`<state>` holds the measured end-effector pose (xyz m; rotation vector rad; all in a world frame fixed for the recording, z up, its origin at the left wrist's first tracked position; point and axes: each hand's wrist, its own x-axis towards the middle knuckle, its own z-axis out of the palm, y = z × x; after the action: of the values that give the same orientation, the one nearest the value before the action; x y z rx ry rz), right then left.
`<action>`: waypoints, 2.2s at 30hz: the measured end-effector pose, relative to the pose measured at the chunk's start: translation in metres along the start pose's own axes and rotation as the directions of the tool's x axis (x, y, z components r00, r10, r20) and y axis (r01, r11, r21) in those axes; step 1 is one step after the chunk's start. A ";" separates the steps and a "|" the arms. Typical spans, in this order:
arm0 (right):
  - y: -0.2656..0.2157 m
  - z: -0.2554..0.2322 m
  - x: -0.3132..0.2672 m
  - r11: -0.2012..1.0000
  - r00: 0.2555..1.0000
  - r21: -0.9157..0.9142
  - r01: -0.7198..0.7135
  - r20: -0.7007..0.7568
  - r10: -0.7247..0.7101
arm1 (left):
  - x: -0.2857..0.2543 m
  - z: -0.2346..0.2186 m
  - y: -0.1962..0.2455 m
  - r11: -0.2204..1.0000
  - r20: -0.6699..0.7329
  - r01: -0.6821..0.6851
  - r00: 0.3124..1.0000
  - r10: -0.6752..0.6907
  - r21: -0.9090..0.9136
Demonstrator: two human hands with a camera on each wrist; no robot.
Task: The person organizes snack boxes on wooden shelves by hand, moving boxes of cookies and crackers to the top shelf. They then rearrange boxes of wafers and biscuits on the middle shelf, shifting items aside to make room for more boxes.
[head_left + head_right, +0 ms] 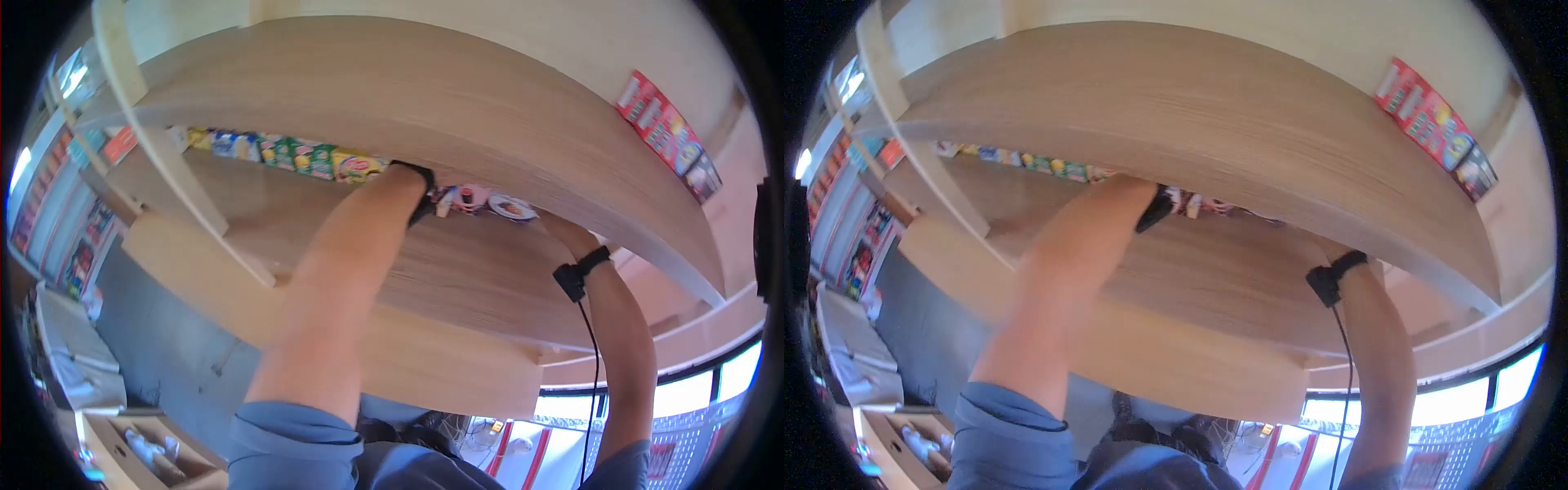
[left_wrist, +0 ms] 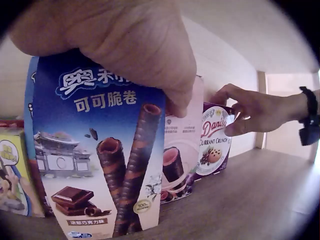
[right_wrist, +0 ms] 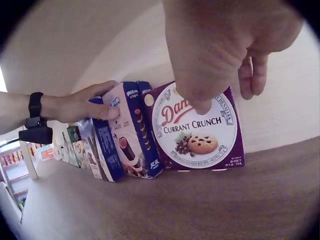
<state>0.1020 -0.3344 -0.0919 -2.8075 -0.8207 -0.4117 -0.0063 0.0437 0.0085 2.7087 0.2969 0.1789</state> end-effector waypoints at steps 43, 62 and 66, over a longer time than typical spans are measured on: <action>-0.092 -0.329 -0.120 0.867 0.862 0.493 0.079 -0.470 0.188 | -0.193 -0.042 0.056 0.536 -0.056 -0.796 0.544 0.837 0.281; -0.084 -0.306 -0.123 0.910 0.757 0.365 0.198 -0.646 0.095 | -0.292 -0.294 0.134 0.910 -0.444 -0.414 0.818 0.365 -0.013; -0.086 -0.303 -0.124 0.922 0.718 0.300 0.243 -0.696 0.037 | -0.234 -0.297 0.179 0.875 -0.372 -0.474 0.799 0.473 0.095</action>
<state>-0.1099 -0.4017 0.1641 -1.9955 -0.7638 -1.1106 -0.2505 -0.0567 0.3329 2.6728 -0.2903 0.8639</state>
